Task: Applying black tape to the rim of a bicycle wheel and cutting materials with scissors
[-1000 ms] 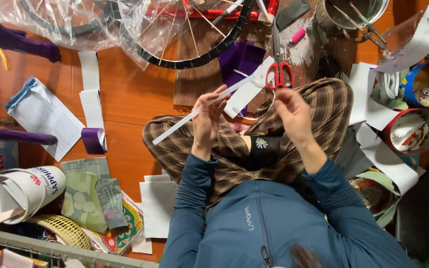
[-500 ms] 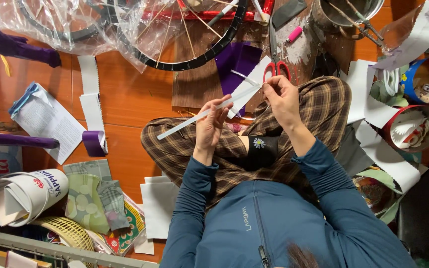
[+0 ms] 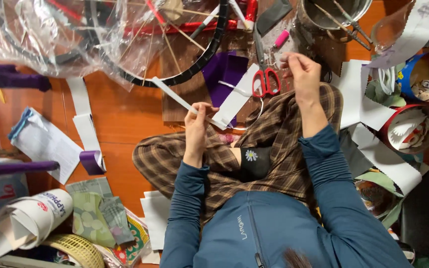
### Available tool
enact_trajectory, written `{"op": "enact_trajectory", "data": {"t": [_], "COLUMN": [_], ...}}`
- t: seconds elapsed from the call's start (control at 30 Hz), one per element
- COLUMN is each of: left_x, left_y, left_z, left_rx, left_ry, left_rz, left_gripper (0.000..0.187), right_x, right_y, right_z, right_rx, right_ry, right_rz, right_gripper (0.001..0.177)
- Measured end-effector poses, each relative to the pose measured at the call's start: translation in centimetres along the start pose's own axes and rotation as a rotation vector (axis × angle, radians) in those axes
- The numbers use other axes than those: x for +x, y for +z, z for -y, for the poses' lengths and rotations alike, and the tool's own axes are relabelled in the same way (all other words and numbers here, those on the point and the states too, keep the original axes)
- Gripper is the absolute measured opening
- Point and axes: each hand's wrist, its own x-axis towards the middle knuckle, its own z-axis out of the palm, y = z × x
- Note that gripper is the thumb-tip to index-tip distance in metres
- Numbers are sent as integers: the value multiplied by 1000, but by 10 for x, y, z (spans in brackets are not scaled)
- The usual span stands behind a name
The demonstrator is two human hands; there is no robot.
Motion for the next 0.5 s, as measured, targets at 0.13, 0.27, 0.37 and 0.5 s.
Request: {"op": "enact_trajectory", "data": {"t": [0.13, 0.27, 0.37, 0.5], "left_x": [20, 34, 35, 42], "left_y": [13, 15, 17, 7], "left_z": [13, 25, 17, 23], "left_rx": [29, 63, -60, -69], "left_ry": [-17, -48, -170, -168], "left_rz": [7, 13, 94, 133], "left_gripper": [27, 28, 25, 23], "right_x": [29, 48, 59, 75], "right_y": [-28, -39, -32, -53], "right_z": [-56, -80, -36, -40], "right_rx": [-339, -453, -398, -641], "right_ry": [-108, -60, -14, -1], "right_rz": [48, 59, 134, 84], "right_gripper": [6, 18, 32, 21]}}
